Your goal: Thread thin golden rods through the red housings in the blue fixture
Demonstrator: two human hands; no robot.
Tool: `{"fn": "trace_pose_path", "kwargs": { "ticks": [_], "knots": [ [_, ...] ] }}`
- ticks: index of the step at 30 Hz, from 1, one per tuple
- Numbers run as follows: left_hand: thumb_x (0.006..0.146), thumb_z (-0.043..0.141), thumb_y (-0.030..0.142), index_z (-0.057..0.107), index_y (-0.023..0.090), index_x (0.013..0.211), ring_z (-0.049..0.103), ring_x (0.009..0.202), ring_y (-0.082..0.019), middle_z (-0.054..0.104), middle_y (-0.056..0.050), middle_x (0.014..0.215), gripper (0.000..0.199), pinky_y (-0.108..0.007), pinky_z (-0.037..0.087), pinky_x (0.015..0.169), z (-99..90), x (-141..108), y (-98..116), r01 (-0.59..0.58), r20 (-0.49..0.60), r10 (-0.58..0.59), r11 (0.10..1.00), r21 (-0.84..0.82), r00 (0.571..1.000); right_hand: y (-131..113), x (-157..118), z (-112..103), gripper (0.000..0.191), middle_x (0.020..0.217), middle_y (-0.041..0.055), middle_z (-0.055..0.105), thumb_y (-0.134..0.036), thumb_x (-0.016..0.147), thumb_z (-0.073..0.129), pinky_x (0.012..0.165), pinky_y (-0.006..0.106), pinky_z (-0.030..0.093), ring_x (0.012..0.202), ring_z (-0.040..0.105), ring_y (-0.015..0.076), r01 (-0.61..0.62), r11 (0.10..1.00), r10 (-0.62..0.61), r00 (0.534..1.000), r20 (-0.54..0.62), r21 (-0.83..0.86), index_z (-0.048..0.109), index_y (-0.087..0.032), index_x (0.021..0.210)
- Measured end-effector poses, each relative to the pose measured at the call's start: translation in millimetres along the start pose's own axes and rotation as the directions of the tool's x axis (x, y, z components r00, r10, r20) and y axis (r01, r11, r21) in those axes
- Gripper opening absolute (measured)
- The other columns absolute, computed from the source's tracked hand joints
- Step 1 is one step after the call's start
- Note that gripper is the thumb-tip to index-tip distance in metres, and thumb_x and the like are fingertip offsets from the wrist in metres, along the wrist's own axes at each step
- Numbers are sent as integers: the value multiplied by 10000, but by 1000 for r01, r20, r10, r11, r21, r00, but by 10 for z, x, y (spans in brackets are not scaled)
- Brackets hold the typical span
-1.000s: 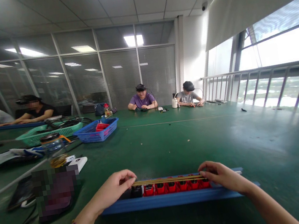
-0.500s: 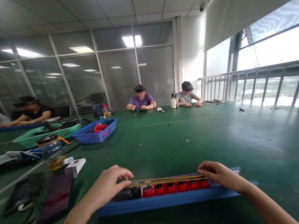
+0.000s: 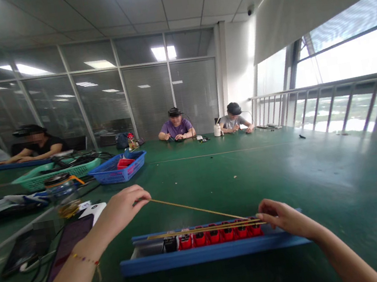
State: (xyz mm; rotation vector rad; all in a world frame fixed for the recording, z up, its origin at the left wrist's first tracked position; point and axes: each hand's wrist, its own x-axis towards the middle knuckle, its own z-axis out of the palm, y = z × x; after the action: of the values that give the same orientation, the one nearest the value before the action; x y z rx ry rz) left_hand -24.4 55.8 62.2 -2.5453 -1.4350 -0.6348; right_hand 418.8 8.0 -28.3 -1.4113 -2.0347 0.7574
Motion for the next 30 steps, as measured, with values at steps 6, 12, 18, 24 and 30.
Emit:
{"fn": "trace_pose_path", "kwargs": {
  "ticks": [6,12,18,24,30],
  "knots": [
    [765,459,321,632,233,780,562,751,-149,609,-10,844,194,-226,387,673,394,115,-103,92,105,-89,995,-28,990,-52,-39,-26,349,678,-3,571,-500,803,442,540,212,384,619,494,124,25,992,-23,1000,14,-126,576,-178,781],
    [726,508,237,640,232,731,581,713,-137,634,-1,787,133,-213,392,646,832,197,-71,126,270,-105,990,-62,957,-113,-56,-29,387,648,-3,570,-495,813,421,541,211,369,612,489,125,18,992,-16,1000,16,-128,610,-166,741],
    [680,523,158,657,238,732,597,698,-138,659,5,748,164,-207,406,645,1120,290,-91,131,353,-89,987,-96,931,-145,-39,-50,361,709,9,588,-478,790,463,601,220,373,681,501,143,32,997,-39,993,-111,-65,627,-162,733],
    [683,523,200,657,224,766,611,695,-141,672,0,743,159,-205,426,643,1193,308,-71,159,377,-90,975,-155,922,-88,-11,-96,387,559,-28,463,-472,814,418,553,218,341,563,419,110,29,988,17,955,-296,151,543,-158,626],
    [757,453,353,630,230,856,611,782,-152,675,-5,855,237,-205,425,675,940,204,-85,198,300,-129,957,-212,945,48,19,-155,382,613,-8,490,-507,794,438,595,225,361,592,433,121,32,944,116,900,-419,329,541,-161,668]
  ]
}}
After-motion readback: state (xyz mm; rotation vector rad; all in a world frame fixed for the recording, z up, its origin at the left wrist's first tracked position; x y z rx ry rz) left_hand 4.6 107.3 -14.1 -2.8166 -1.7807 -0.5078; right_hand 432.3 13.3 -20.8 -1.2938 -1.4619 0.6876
